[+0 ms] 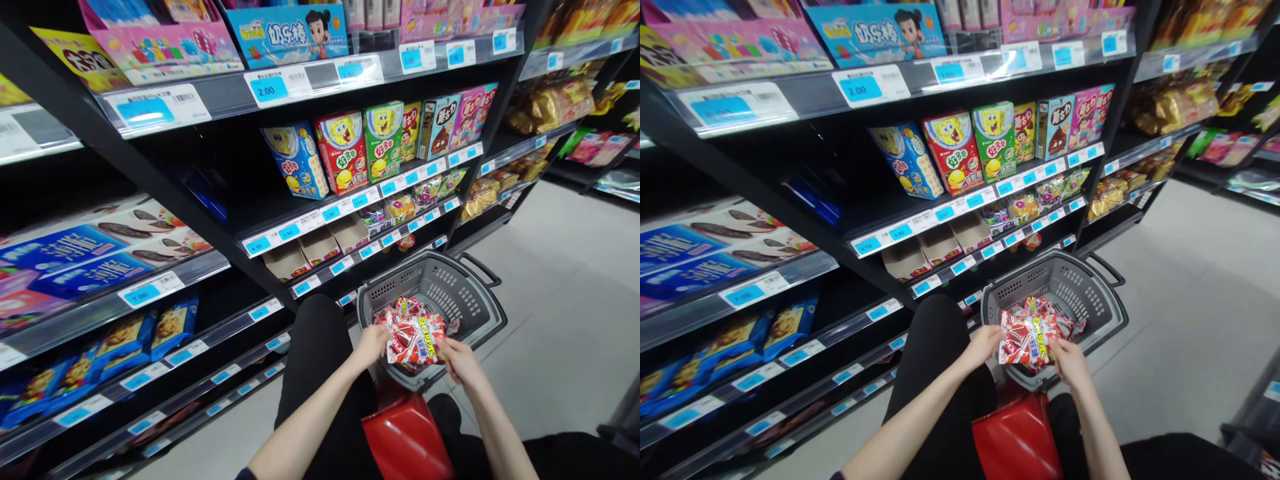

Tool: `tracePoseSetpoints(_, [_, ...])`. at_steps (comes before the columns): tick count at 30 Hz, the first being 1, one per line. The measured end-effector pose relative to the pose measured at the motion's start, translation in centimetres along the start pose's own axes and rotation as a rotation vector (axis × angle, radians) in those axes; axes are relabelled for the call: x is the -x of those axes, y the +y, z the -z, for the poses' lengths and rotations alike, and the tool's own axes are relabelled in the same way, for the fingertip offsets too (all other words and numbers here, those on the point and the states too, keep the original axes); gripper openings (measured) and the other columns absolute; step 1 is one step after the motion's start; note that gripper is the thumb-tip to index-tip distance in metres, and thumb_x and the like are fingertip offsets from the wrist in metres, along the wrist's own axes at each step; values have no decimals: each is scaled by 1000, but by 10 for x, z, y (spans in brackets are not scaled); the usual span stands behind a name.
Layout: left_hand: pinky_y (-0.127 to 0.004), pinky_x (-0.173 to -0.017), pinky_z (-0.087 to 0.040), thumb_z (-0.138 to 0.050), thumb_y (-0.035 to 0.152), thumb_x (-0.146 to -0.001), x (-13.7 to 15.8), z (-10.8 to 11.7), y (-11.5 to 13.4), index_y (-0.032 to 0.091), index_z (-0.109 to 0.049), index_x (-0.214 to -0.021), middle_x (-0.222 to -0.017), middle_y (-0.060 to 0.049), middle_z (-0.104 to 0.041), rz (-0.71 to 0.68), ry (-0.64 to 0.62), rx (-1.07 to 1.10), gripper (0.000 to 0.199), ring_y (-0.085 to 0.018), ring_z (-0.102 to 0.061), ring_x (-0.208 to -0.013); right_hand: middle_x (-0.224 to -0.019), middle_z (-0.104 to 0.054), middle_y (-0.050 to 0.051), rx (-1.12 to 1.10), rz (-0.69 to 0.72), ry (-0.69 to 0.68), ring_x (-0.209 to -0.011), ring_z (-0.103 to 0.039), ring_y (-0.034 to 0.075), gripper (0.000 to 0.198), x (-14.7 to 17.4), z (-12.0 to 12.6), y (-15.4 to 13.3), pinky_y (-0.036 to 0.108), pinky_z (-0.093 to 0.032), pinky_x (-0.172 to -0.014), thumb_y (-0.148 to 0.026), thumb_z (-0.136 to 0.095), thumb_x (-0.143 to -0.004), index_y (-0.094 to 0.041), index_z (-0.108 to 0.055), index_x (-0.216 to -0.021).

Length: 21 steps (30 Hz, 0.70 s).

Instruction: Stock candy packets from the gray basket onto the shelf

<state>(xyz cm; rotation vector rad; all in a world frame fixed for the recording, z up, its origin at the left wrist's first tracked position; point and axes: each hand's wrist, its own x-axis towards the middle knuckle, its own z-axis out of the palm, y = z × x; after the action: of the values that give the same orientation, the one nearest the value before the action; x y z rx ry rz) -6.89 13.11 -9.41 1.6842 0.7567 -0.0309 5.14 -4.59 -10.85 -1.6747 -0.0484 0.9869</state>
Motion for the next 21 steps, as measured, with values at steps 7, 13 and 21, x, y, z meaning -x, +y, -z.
tracePoseSetpoints(7, [-21, -50, -32, -57, 25, -66, 4, 0, -5, 18, -44, -39, -31, 5, -36, -43, -35, -262, 31, -10, -40, -38, -42, -56, -1, 342, 201, -135, -37, -48, 12, 36, -12, 25, 11, 21, -34, -35, -52, -56, -60, -16, -60, -55])
tracePoseSetpoints(13, [-23, -57, -35, -61, 26, -66, 44, 56, 4, 21, -60, -61, -48, 1, -55, -171, 324, -329, 7, -15, -52, -52, -65, -69, 7, 784, 468, -47, -66, -64, 29, 36, -49, 8, 58, 35, -46, -60, -48, -43, -67, -23, -68, -73])
tracePoseSetpoints(21, [-23, -64, -39, -44, 28, -81, 93, 234, -28, 17, -59, -81, -65, -1, -60, -141, 1206, -258, 19, -14, -55, -63, -67, -69, 14, 1101, 410, -102, -69, -66, 32, 40, -96, 0, 127, 39, -46, -61, -41, -35, -72, -23, -64, -90])
